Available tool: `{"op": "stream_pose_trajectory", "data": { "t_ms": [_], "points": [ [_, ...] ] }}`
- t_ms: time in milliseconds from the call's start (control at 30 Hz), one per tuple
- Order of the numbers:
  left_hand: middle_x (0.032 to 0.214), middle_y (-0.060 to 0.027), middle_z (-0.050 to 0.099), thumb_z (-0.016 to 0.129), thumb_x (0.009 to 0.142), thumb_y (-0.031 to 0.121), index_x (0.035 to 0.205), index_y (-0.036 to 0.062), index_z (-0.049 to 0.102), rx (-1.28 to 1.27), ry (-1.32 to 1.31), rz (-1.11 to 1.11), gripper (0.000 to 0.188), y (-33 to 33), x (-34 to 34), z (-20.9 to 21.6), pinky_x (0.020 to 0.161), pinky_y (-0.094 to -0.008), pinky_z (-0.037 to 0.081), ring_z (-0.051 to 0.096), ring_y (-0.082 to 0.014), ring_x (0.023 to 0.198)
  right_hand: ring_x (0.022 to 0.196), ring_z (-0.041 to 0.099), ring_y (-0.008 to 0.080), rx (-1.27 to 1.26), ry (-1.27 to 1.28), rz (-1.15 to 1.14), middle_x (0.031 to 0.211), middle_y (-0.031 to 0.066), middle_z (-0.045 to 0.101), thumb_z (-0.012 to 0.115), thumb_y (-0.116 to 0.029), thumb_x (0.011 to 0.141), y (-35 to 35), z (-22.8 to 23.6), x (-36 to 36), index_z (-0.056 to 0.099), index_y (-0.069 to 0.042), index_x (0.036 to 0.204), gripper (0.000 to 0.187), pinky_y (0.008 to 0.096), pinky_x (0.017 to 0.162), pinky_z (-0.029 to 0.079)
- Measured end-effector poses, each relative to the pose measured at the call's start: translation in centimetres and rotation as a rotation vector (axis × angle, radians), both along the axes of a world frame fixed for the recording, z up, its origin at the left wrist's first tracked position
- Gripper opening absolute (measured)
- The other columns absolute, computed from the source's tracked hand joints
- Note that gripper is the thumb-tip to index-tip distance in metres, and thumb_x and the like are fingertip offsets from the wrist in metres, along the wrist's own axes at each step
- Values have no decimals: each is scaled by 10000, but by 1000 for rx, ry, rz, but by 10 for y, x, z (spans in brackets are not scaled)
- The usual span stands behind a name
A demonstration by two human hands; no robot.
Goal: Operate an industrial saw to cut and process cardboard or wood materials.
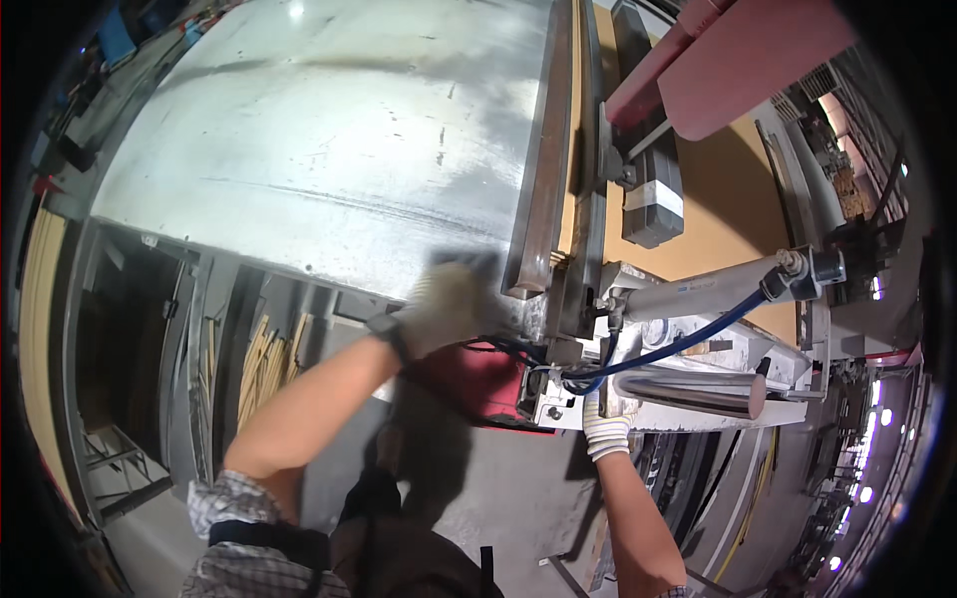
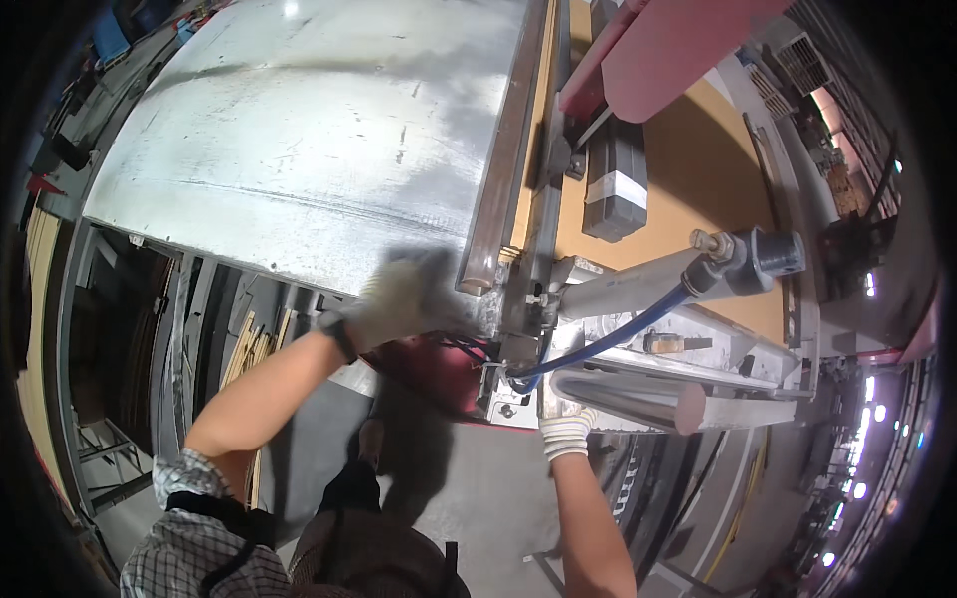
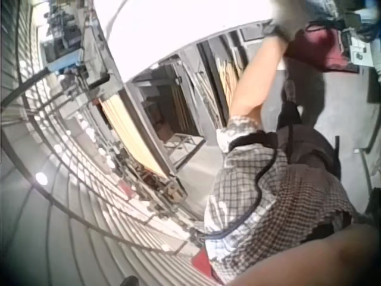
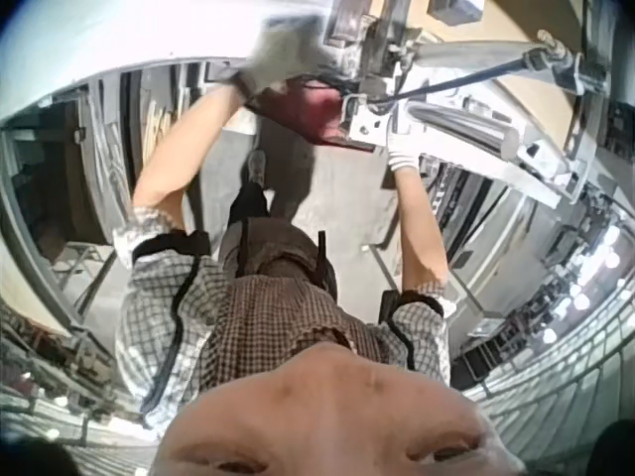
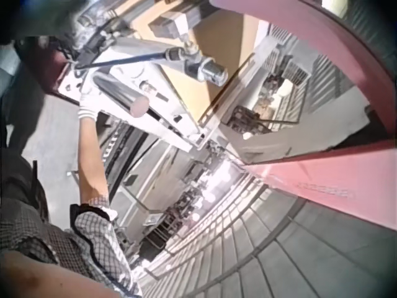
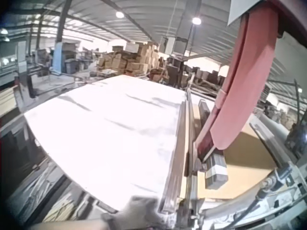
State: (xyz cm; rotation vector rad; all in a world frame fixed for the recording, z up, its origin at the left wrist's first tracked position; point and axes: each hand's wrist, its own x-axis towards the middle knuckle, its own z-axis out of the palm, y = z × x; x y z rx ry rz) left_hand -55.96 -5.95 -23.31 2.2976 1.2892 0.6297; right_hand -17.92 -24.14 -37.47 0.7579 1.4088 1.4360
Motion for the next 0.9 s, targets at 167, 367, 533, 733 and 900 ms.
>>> {"op": "stream_pose_trajectory", "data": {
  "t_ms": [167, 367, 533, 733, 900],
  "points": [
    [783, -169, 675, 688, 789, 360, 1038, 71, 588, -247, 28, 120, 395, 31, 44, -21, 670, -451, 530, 663, -391, 760, 1207, 523, 361, 197, -466, -58, 1290, 167, 593, 440, -367, 974, 1, -2, 3, 539, -68, 1314, 463, 495, 1053, 364],
    [814, -157, 688, 680, 796, 296, 973, 106, 662, -61, 105, 120, 261, 70, -12, -7, 711, -441, 530, 664, -381, 787, 683, 633, 381, 131, 1165, 64, 797, 183, 653, 463, -258, 965, 38, 101, -95, 619, -99, 1136, 280, 478, 640, 508],
    [864, -157, 699, 681, 809, 246, 1105, 75, 593, 6, -77, 509, 353, 97, -33, -3, 761, -435, 516, 662, -365, 842, 639, 622, 368, 170, 1375, 160, 756, 172, 643, 460, -256, 966, 16, 55, -46, 603, -102, 1073, 237, 483, 582, 484],
    [773, -142, 621, 680, 784, 185, 932, 79, 560, 8, -186, 489, 218, 66, -61, -33, 705, -444, 488, 608, -345, 735, 777, 637, 363, 104, 1283, 173, 865, 129, 667, 473, -247, 937, 4, 30, -34, 625, -69, 1065, 268, 441, 750, 520],
    [821, -171, 569, 681, 756, 141, 870, 91, 559, 66, -36, 417, 174, 60, -76, -40, 709, -441, 470, 566, -367, 768, 1268, 466, 366, 83, 1930, -689, 1306, 202, 578, 439, -509, 963, 8, 78, -59, 547, -59, 1323, 586, 488, 1059, 295]
  ]
}}
